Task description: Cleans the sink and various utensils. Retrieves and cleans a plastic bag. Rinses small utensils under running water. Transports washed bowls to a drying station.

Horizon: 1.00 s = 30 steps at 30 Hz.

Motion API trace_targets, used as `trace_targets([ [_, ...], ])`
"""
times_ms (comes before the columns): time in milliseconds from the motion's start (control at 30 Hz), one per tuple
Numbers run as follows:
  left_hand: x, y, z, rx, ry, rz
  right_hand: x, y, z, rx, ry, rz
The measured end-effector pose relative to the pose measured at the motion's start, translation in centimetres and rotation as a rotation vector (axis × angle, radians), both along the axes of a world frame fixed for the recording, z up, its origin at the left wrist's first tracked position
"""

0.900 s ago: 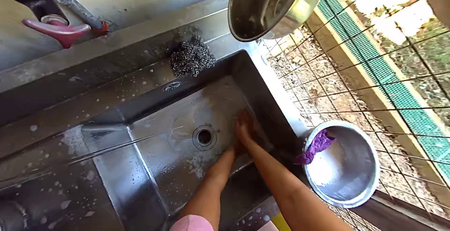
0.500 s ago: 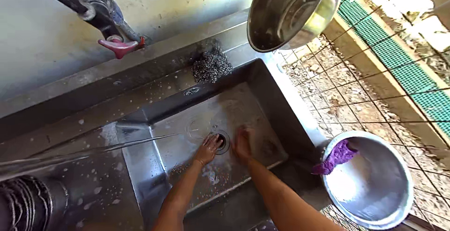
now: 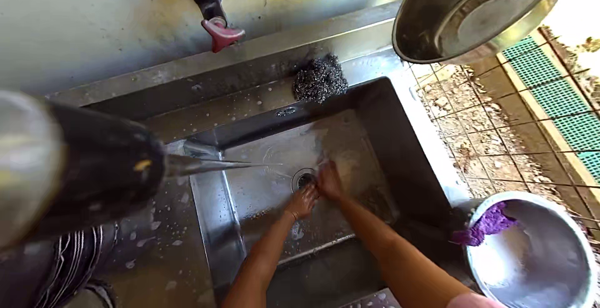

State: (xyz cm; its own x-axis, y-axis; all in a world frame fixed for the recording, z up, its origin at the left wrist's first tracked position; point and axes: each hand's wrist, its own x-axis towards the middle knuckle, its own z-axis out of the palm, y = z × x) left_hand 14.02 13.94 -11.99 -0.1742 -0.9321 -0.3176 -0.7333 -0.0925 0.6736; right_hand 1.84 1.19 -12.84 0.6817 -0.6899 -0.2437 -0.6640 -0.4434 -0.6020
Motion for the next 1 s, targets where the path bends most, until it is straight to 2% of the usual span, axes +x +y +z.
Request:
trace_targets([
  [67, -0.6, 3.1, 0.6, -0.079, 0.026, 0.183, 2.0, 3.4, 1.2, 0.144, -0.143, 0.084],
  [133, 0.3, 5.4, 1.1, -0.172, -0.035, 0.415, 2.5, 3.7, 1.8, 0.105, -0.257, 0.011],
  [200, 2.6, 7.4, 1.3, -0.183, -0.21, 0.61, 1.4, 0.8, 1.5, -0.052, -0.229, -0.145],
  [267, 5.5, 8.9, 1.0, -0.15, -0.377, 0.76, -1.1, -4.2, 1.3, -0.154, -0.072, -0.279],
  [367, 8.5, 10.3, -0.9, -0.095, -0.61, 0.827, -4.9, -9.1, 0.4, -0.287, 0.098, -0.303],
  [467, 8.5, 6.5, -1.1, -0.059, -0.596, 0.822, -4.4, -7.0, -0.9, -0.275, 0.149, -0.198],
  [567, 6.1, 0.4, -1.5, -0.137, -0.431, 0.735, -1.2, -0.3, -0.2, -0.136, 0.111, 0.016],
  [633, 4.1, -3.5, -0.8, -0.176, -0.162, 0.732, 0.8, 4.1, 0.5, 0.011, -0.011, 0.133],
  [700, 2.9, -7.2, 1.8, -0.132, 0.215, 0.89, 1.6, 6.6, 1.6, 0.133, -0.145, 0.198],
  [767, 3.2, -8.7, 5.0, 0.009, 0.655, 1.137, 0.8, 8.0, 2.4, 0.125, -0.228, 0.296],
  [833, 5.9, -8.9, 6.4, -0.006, 0.927, 1.362, 0.3, 5.9, 3.0, 0.003, -0.261, 0.333],
  [900, 9.5, -9.4, 8.1, -0.017, 1.092, 1.459, 0.4, 1.3, 3.1, -0.102, -0.174, 0.152],
  [933, 10.9, -9.9, 9.2, 0.004, 1.113, 1.424, 0.4, -1.2, 2.9, -0.124, -0.069, 0.024],
  [1000, 11.9, -11.1, 11.6, 0.092, 1.015, 1.26, 0.3, -4.5, 2.1, -0.128, 0.13, -0.165],
])
